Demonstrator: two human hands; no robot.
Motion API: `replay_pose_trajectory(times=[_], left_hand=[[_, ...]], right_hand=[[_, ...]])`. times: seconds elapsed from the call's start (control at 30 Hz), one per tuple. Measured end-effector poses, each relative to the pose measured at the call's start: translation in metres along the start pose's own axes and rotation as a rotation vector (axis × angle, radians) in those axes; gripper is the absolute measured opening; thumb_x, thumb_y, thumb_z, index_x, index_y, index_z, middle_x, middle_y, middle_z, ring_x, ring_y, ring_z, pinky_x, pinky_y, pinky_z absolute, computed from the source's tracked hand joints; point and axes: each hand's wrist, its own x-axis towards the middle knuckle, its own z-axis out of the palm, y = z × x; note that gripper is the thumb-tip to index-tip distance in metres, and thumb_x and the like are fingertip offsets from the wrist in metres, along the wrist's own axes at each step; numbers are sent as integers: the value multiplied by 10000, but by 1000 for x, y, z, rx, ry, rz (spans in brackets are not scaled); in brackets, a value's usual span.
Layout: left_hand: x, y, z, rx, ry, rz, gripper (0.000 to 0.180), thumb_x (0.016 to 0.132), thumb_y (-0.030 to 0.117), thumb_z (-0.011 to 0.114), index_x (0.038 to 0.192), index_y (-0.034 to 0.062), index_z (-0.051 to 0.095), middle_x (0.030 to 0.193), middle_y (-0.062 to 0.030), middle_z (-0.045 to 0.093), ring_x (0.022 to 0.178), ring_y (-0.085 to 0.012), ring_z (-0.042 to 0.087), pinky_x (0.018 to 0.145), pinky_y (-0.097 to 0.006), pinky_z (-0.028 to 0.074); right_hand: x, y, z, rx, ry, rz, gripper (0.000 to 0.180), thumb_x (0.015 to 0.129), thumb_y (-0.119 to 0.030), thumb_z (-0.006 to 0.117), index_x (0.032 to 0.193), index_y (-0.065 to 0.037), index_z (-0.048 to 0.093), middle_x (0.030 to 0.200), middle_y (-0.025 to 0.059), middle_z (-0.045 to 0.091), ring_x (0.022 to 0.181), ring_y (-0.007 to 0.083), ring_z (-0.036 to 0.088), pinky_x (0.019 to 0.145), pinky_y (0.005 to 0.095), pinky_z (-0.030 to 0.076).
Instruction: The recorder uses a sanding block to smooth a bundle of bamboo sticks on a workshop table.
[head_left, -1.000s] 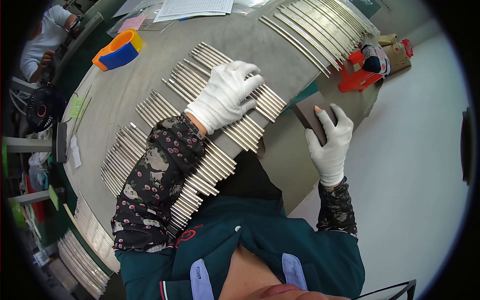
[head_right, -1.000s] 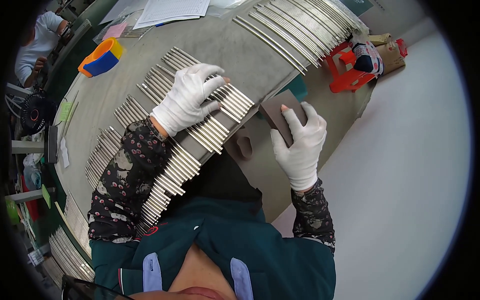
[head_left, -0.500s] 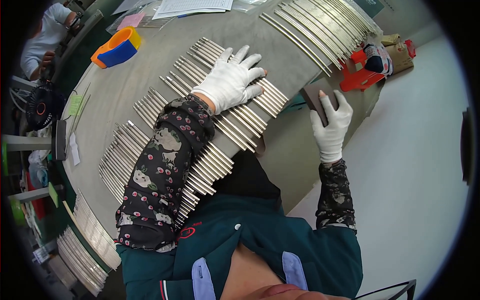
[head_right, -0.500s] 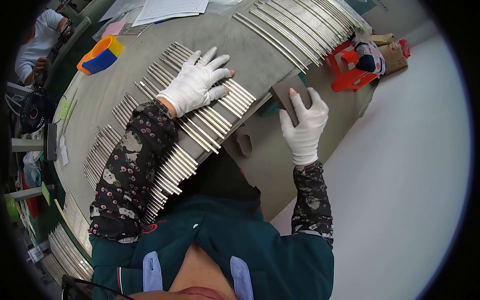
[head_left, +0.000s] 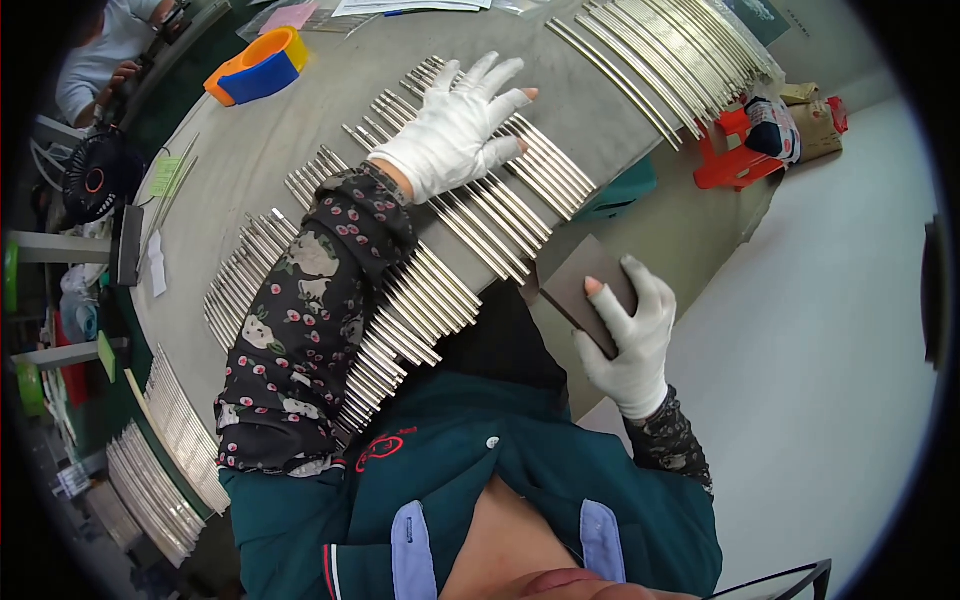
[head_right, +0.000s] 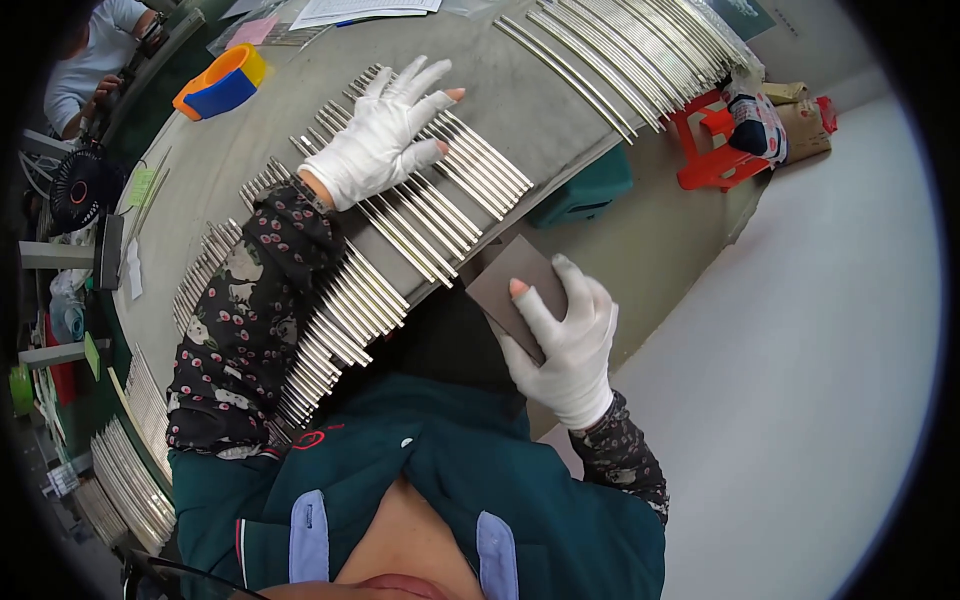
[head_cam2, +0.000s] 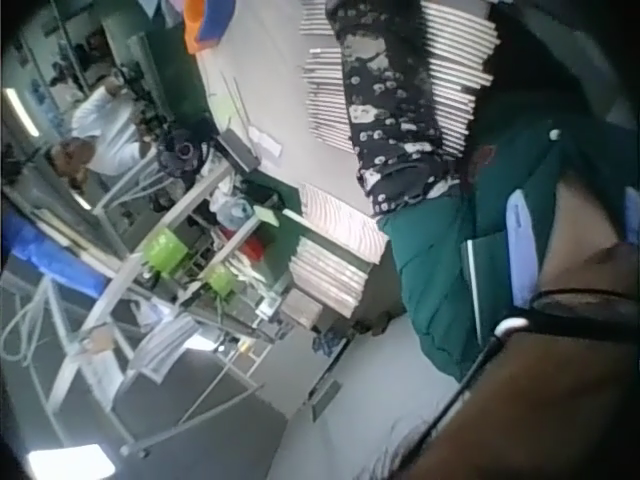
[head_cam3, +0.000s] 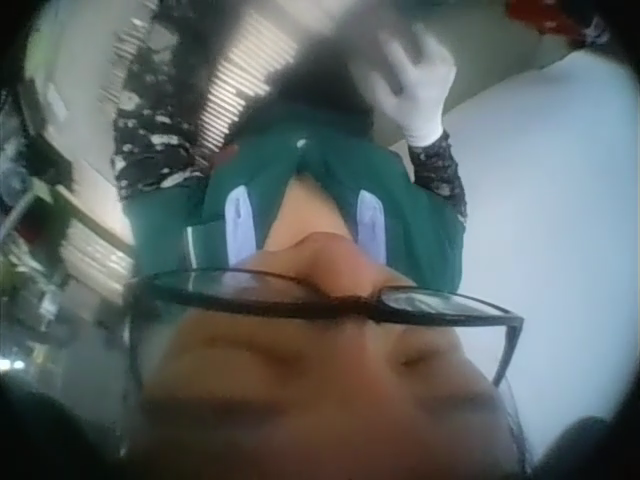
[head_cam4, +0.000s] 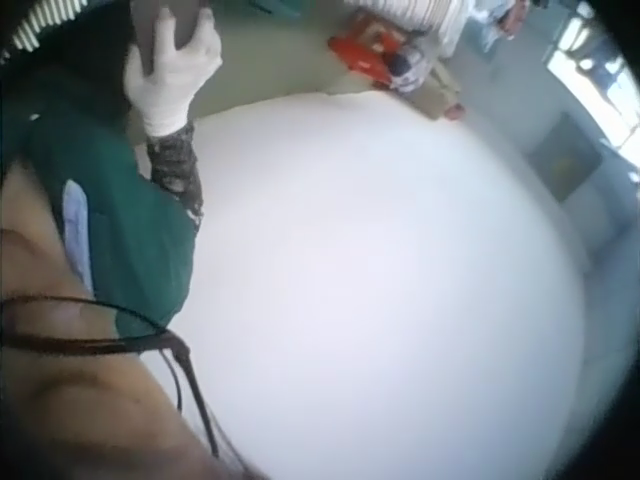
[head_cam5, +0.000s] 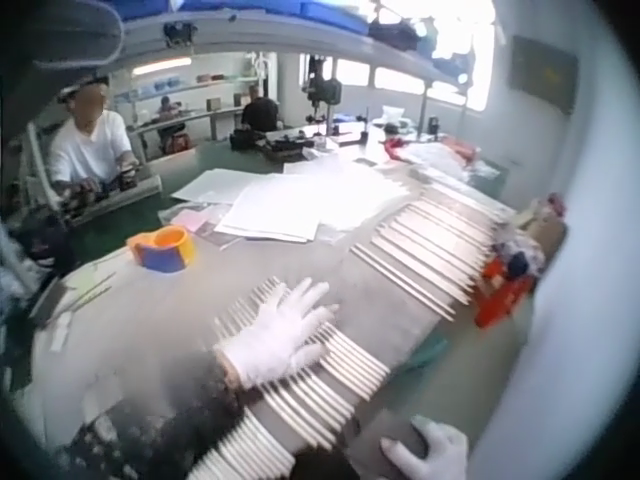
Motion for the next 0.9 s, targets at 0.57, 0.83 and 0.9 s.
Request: replay_pose_trajectory(times=[0.57,0.83,0.9], left_hand=[[-57,-16,-22,132,-329,1,650,920,497,429,1448,141,300,1505,-203,226,1377,-409,224,1117,-535,173],[-27,-23,0,110,-241,20,608,931,491,407,1404,110,372,1485,-195,283,1368,-371,269,1110,-513,195],[-22,-23,2,124,-207,41,606,927,485,413,1389,93,390,1474,-184,310,1363,-365,283,1108,-495,212]], right_hand=[[0,0,13,10,20,114,564,602,-113,726,1151,-126,597,1268,199,454,1082,353,457,928,437,382],[17,17,7,-26,109,119,563,604,-68,707,1153,-111,591,1262,204,461,1086,357,459,936,441,392],[23,18,9,-24,120,105,568,603,-63,708,1157,-112,589,1266,204,460,1085,356,461,935,439,394]])
